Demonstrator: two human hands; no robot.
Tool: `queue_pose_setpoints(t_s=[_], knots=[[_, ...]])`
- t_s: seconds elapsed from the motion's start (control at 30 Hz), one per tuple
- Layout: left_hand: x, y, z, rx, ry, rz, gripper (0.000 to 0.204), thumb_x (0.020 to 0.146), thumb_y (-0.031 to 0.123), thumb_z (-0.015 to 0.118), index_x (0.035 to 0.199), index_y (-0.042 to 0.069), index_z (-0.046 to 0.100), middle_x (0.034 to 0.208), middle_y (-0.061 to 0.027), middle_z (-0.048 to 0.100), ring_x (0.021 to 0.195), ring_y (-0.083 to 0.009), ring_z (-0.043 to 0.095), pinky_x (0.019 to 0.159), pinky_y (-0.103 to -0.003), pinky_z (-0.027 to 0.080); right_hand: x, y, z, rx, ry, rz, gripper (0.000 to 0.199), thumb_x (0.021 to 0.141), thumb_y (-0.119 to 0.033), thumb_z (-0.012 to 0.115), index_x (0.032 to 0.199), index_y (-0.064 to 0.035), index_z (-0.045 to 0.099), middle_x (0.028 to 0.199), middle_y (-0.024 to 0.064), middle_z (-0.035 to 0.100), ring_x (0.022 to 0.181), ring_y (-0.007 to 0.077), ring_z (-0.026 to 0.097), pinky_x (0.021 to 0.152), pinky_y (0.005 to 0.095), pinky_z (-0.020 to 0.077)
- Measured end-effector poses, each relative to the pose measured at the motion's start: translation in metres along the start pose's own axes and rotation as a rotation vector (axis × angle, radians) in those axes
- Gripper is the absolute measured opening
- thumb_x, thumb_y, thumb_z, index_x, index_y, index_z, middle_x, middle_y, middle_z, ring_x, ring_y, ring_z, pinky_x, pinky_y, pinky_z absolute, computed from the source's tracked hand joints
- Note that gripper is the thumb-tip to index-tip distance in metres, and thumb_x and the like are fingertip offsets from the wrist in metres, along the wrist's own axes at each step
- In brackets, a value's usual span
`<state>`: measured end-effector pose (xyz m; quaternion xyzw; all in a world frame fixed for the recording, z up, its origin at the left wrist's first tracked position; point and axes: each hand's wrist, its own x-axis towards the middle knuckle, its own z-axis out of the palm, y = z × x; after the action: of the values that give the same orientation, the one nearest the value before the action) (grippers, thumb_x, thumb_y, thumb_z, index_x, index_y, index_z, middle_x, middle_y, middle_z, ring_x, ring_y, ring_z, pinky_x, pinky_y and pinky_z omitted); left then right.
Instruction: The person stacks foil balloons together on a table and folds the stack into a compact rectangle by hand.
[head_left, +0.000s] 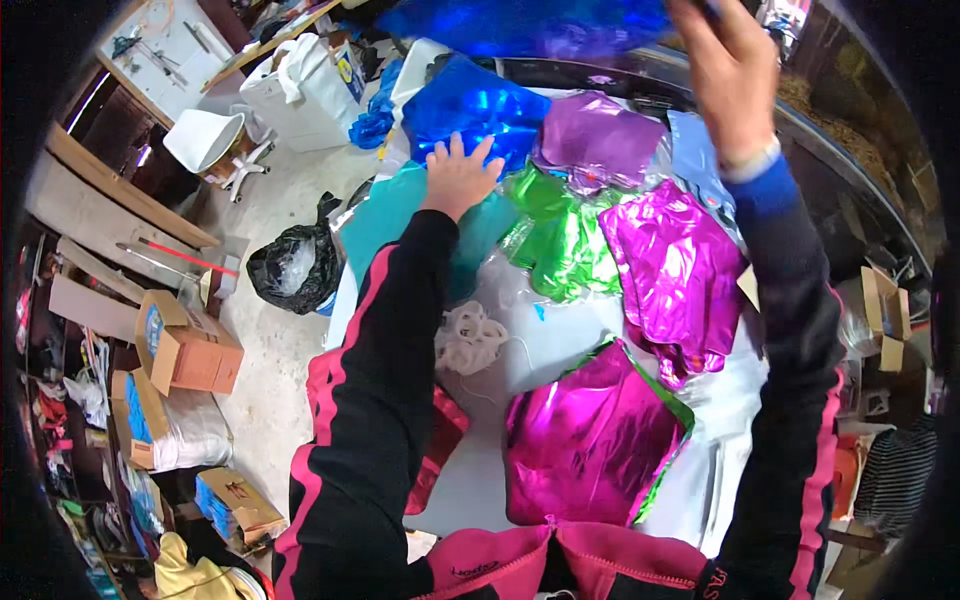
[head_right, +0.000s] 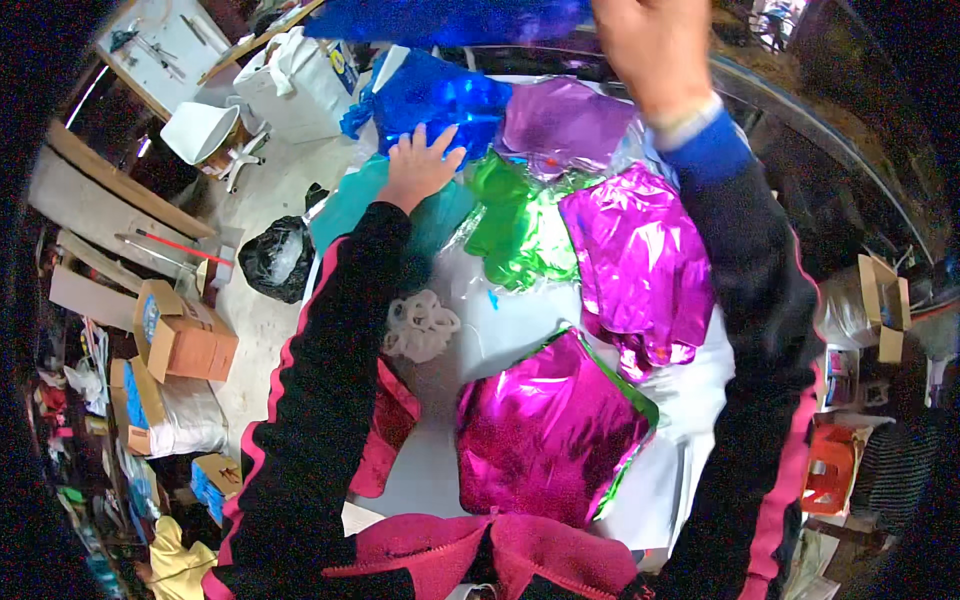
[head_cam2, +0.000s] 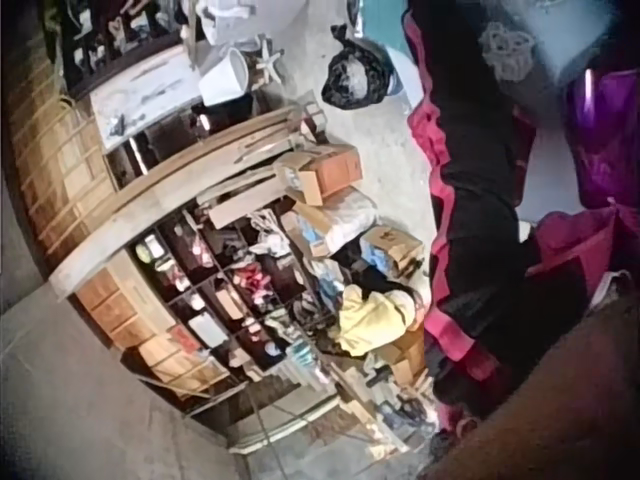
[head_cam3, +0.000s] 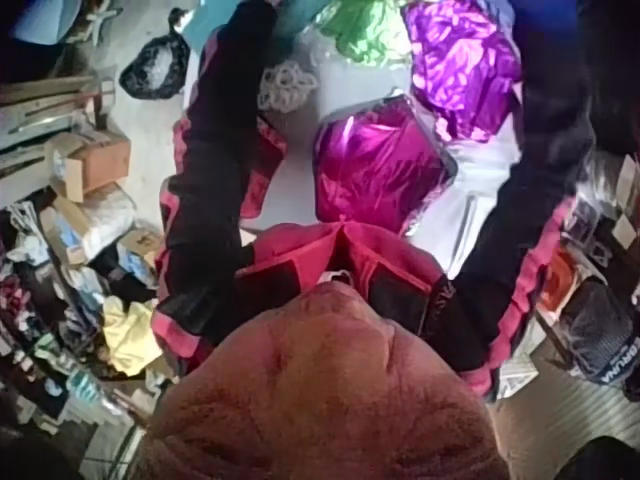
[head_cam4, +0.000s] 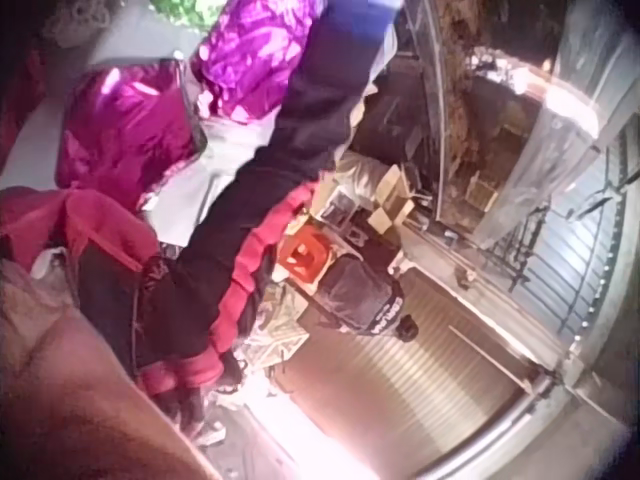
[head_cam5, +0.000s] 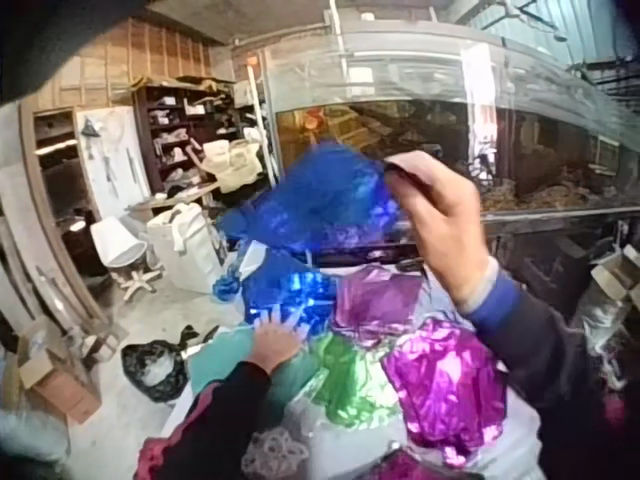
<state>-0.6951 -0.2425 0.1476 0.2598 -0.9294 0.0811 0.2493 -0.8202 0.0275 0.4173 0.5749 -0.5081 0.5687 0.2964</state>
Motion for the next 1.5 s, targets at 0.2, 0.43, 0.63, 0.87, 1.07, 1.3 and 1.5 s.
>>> queue_pose_setpoints(t_s=[0.2, 0.43, 0.63, 0.87, 1.07, 1.3, 1.5], knots=[[0.014, 0.0, -0.032, -0.115, -0.433, 0.002, 0.072, 0.097, 0.068, 0.047, 0.157, 0.03, 0.044, 0.164, -0.026, 0.035, 0.144, -0.0535, 0.036, 0.118, -0.06, 0.027, -0.081, -0.104, -0.09, -0.178, -0.557, -0.07, 0.029, 0.072, 0.001, 0.066, 0.1, -0.0057, 0.07, 0.103, 0.0084, 0.076, 0.09, 0.0285, 0.073, 0.076, 0.0385, 0.0571], [0.013, 0.021, -0.062, -0.197, -0.187, -0.074, 0.074, 0.099, 0.057, 0.056, 0.159, 0.018, 0.04, 0.165, -0.0267, 0.029, 0.152, -0.0509, 0.024, 0.119, -0.064, 0.022, -0.179, -0.177, -0.132, -0.045, -0.719, -0.143, 0.018, 0.069, -0.013, 0.073, 0.082, -0.0058, 0.064, 0.104, 0.0143, 0.073, 0.089, 0.0253, 0.073, 0.071, 0.0354, 0.0599], [0.011, 0.048, -0.086, -0.272, -0.227, 0.1, 0.067, 0.097, 0.055, 0.06, 0.149, 0.014, 0.055, 0.164, -0.0229, 0.035, 0.153, -0.0454, 0.025, 0.12, -0.062, 0.025, -0.273, -0.228, -0.159, -0.043, -1.06, -0.116, 0.021, 0.081, -0.022, 0.068, 0.099, -0.012, 0.063, 0.119, 0.0112, 0.071, 0.108, 0.0239, 0.07, 0.086, 0.0352, 0.0565], [0.004, 0.084, -0.085, -0.327, -0.28, 0.276, 0.063, 0.094, 0.047, 0.066, 0.145, 0.011, 0.059, 0.16, -0.0237, 0.041, 0.15, -0.0452, 0.032, 0.118, -0.057, 0.032, -0.264, -0.233, -0.156, 0.102, -1.226, -0.008, 0.038, 0.088, -0.043, 0.068, 0.105, -0.0098, 0.064, 0.122, 0.0099, 0.068, 0.118, 0.0299, 0.064, 0.089, 0.0468, 0.0512], [-0.003, 0.093, -0.064, -0.404, -0.288, 0.292, 0.064, 0.094, 0.043, 0.065, 0.147, 0.009, 0.054, 0.156, -0.0223, 0.046, 0.147, -0.0422, 0.039, 0.118, -0.055, 0.035, -0.207, -0.115, -0.1, -0.156, -0.959, -0.03, 0.027, 0.081, -0.028, 0.073, 0.099, -0.0097, 0.066, 0.092, 0.0083, 0.065, 0.09, 0.0278, 0.067, 0.075, 0.045, 0.0517], [0.007, 0.124, -0.06, -0.449, -0.374, 0.252, 0.064, 0.098, 0.041, 0.062, 0.151, 0.007, 0.05, 0.158, -0.0223, 0.045, 0.149, -0.0388, 0.039, 0.122, -0.049, 0.032, -0.206, 0.113, -0.033, -0.813, -0.731, -0.058, 0.024, 0.093, -0.024, 0.064, 0.113, -0.0107, 0.068, 0.117, 0.0077, 0.072, 0.116, 0.0247, 0.066, 0.091, 0.0466, 0.0516], [0.004, 0.113, -0.055, -0.498, -0.342, 0.259, 0.066, 0.098, 0.041, 0.062, 0.151, 0.004, 0.048, 0.157, -0.0225, 0.047, 0.148, -0.037, 0.041, 0.122, -0.047, 0.033, -0.21, 0.156, 0.004, -0.708, -0.814, 0.12, 0.014, 0.092, -0.021, 0.064, 0.097, -0.0144, 0.075, 0.087, 0.0125, 0.076, 0.082, 0.0358, 0.074, 0.073, 0.0502, 0.0573]])
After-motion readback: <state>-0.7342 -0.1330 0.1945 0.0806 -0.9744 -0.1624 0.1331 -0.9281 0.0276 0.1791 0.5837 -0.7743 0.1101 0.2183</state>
